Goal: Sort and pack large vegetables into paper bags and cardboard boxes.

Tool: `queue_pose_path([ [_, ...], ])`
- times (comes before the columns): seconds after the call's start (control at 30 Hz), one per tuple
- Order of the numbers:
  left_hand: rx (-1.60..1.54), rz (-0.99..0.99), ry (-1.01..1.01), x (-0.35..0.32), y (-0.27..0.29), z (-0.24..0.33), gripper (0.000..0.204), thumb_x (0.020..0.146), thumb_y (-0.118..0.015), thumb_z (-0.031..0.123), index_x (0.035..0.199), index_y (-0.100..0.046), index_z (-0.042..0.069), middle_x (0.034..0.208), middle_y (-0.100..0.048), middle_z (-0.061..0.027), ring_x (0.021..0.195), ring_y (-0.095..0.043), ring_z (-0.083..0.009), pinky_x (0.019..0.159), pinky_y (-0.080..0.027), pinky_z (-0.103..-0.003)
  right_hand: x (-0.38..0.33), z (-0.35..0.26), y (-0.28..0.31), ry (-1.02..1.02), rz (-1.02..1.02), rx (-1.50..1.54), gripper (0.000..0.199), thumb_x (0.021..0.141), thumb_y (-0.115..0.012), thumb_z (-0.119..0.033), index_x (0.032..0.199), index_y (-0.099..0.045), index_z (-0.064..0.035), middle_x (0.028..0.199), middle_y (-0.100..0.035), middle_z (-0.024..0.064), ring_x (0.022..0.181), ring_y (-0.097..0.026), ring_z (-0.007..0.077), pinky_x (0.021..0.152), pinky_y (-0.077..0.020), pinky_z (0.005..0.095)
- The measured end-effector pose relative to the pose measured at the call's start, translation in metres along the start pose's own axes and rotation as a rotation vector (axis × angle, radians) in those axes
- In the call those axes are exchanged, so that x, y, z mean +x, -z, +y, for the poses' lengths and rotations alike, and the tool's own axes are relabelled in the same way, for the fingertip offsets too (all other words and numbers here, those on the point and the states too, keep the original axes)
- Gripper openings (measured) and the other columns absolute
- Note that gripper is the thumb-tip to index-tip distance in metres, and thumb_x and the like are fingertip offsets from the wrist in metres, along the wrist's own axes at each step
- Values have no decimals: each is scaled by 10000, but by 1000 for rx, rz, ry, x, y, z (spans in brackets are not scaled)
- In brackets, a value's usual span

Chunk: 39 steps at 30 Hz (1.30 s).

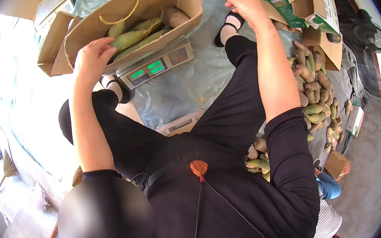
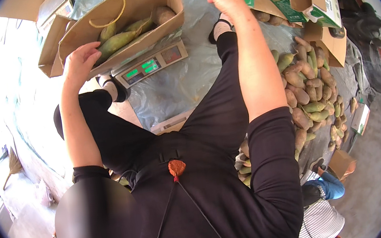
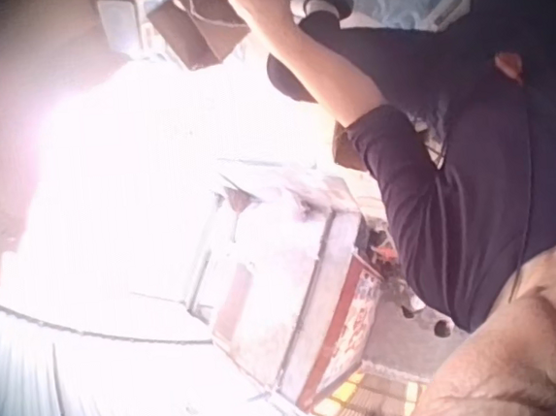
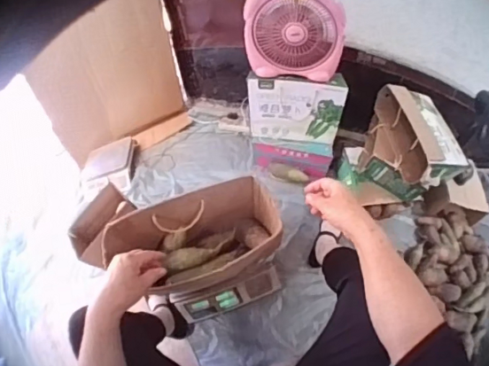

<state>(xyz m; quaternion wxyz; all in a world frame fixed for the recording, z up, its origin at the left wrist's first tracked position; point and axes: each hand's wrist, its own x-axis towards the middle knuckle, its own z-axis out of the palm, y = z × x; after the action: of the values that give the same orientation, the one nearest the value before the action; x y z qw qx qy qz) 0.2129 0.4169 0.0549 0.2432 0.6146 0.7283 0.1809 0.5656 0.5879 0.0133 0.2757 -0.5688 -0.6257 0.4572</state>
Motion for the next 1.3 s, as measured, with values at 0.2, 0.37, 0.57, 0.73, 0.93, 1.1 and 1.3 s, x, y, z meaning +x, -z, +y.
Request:
queue_pose_path([
  [0.2, -41, 32, -4, 0, 1, -9, 279, 788, -643, 110, 1060, -646, 50, 876, -662, -102, 779, -641, -187, 738, -499, -292, 10, 7, -24, 139, 56, -78, 277, 785, -651, -268, 973, -658, -64, 886, -676, 82, 802, -638, 186, 717, -491, 307],
  [0.37, -141, 163, 37, 7, 5, -17, 347, 803, -643, 96, 1149, -613, 88, 1002, -641, -103, 886, -610, -157, 790, -485, -284, 9, -1, -32, 54, 5, -240, 375, 772, -633, -404, 962, -662, -81, 923, -672, 93, 887, -627, 255, 781, -476, 359],
  [0.57, -336, 373, 179, 0, 39, -24, 427, 836, -630, 166, 1239, -535, 62, 1056, -614, -93, 933, -582, -150, 822, -460, -279, 3, -18, -42, 46, -19, -375, 434, 757, -616, -494, 906, -674, -90, 871, -669, 110, 854, -628, 274, 751, -474, 364],
  [0.73, -232, 293, 276, 0, 74, -48, 473, 830, -635, 284, 1209, -528, 24, 1045, -605, -120, 939, -575, -193, 826, -449, -310, 7, -27, -42, -33, -129, -592, 544, 731, -589, -587, 818, -669, -56, 828, -660, 149, 830, -629, 300, 706, -466, 400],
  [0.93, -8, -12, 402, 1, 59, -100, 517, 749, -675, 445, 888, -651, -51, 795, -649, -177, 750, -630, -255, 691, -487, -367, 11, -40, -66, -23, -131, -792, 510, 748, -587, -523, 906, -665, -44, 943, -650, 185, 915, -611, 348, 774, -474, 424],
  [1.1, 210, 68, 568, 13, 27, -122, 432, 736, -640, 378, 878, -668, -29, 863, -649, -235, 830, -649, -335, 749, -506, -408, 17, -48, -75, -25, -131, -889, 450, 773, -566, -438, 963, -653, -39, 985, -633, 213, 968, -594, 368, 810, -467, 448],
  [1.3, 120, 118, 577, 2, 31, -119, 325, 778, -582, 300, 907, -679, 18, 920, -659, -194, 882, -640, -324, 796, -502, -393, 23, -44, -83, 95, -92, -880, 394, 737, -572, -347, 930, -638, -10, 959, -606, 256, 940, -566, 423, 791, -438, 479],
])
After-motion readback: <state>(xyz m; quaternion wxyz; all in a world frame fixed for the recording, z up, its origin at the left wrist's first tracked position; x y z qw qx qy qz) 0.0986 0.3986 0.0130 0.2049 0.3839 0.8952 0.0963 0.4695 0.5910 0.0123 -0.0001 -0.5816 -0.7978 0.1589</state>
